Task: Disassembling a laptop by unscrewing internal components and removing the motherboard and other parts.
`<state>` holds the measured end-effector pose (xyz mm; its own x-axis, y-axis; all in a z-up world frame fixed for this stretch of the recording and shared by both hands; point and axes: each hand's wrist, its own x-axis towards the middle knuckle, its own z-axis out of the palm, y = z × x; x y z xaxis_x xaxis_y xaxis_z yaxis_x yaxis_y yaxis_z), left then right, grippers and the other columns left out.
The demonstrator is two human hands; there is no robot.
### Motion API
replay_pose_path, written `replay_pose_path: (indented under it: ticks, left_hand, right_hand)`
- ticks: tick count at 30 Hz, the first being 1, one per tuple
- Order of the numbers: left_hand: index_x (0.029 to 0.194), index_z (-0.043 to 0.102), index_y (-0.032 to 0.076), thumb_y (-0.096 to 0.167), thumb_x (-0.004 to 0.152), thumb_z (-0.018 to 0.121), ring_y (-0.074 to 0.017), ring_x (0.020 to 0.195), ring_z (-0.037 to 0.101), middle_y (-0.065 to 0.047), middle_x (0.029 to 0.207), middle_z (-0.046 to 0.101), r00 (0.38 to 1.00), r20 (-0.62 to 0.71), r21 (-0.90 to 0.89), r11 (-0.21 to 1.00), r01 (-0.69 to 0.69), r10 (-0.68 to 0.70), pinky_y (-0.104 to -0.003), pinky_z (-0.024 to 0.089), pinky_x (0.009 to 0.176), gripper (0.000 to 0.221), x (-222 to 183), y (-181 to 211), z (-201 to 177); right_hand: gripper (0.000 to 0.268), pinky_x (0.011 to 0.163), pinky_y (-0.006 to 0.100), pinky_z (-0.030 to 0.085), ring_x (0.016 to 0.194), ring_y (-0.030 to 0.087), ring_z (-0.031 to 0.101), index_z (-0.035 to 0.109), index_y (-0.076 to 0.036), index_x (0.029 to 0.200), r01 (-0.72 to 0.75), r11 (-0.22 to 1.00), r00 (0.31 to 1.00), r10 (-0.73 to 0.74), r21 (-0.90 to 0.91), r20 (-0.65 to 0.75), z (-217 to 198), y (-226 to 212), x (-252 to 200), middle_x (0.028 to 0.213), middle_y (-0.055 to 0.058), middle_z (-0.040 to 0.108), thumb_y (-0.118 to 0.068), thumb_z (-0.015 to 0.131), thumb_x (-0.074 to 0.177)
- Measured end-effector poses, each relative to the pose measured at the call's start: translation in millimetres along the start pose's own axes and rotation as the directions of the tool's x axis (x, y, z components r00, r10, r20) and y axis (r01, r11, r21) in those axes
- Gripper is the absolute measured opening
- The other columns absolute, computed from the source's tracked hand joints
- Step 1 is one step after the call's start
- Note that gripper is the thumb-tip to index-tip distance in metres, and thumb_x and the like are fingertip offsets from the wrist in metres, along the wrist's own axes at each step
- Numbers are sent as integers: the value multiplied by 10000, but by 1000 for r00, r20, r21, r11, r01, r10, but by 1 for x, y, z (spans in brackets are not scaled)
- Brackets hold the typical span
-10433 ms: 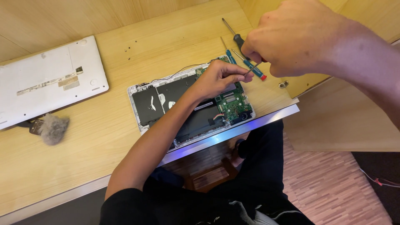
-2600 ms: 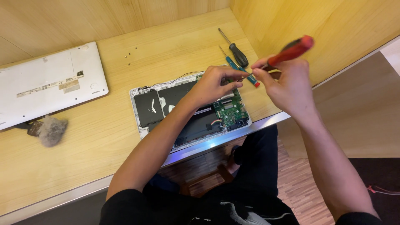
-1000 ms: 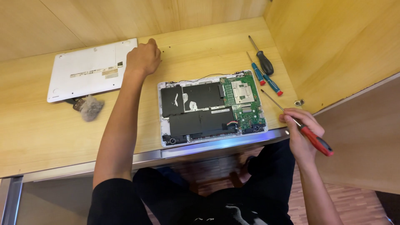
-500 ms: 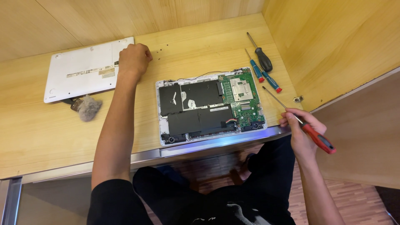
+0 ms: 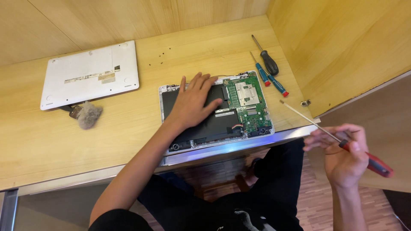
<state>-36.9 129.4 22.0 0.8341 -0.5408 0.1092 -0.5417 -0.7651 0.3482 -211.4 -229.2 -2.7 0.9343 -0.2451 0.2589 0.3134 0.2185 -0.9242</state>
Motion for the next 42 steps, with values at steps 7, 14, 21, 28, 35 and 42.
replay_pose_path:
  ticks: [7, 14, 21, 28, 35, 42]
  left_hand:
    - [1499, 458, 122, 496, 1040, 446, -342, 1531, 262, -140, 1599, 399, 989, -116, 107, 991, -76, 88, -631, 67, 1222, 592, -20, -11, 18]
    - [1512, 442, 121, 430, 1023, 514, -360, 1517, 290, -161, 1547, 438, 994, -105, 39, 999, -39, 43, -597, 70, 1234, 584, -43, -22, 2]
    - [1609, 215, 257, 311, 1086, 574, -270, 1277, 667, -120, 1485, 635, 914, -54, -467, 799, -379, 402, -450, 494, 1079, 638, 37, 23, -46]
    - [1093, 715, 93, 97, 1005, 599, -185, 895, 711, -56, 1004, 739, 877, -223, -515, 713, -476, 425, -320, 522, 808, 145, 96, 8, -16]
    - [1169, 744, 81, 78, 997, 645, -150, 789, 721, -80, 994, 762, 919, -338, -715, 580, -391, 204, -273, 603, 785, 198, 93, -3, 18]
    - [1232, 730, 139, 88, 1024, 644, -114, 779, 666, -47, 912, 747, 896, -405, -713, 551, -434, 182, -245, 547, 773, 231, 94, 0, 29]
  right_hand:
    - [71, 628, 374, 586, 616, 287, 642, 580, 29, 1009, 59, 913, 997, -75, -403, -25, 18, -41, 13, 800, 195, 612, -29, 565, 1046]
    - [487, 595, 393, 640, 759, 414, 732, 571, 162, 1270, -94, 980, 959, 137, -177, 249, 39, -81, 56, 1171, 399, 673, -197, 533, 943]
    - [34, 556, 385, 619, 630, 329, 721, 530, 74, 1016, -88, 815, 854, 357, -572, 378, 121, -112, 140, 880, 294, 732, 42, 524, 1010]
    - [130, 693, 315, 650, 699, 268, 761, 637, 12, 979, -150, 563, 850, 494, -813, 186, 208, -128, 189, 898, 139, 727, -94, 564, 1003]
    - [94, 670, 217, 533, 748, 121, 746, 722, -65, 977, 21, 386, 860, 464, -922, 214, 217, -124, 206, 900, 35, 781, -70, 629, 961]
    - [112, 633, 245, 441, 769, 56, 706, 703, -145, 962, 123, 243, 870, 440, -962, 223, 226, -118, 207, 814, -22, 745, -143, 614, 894]
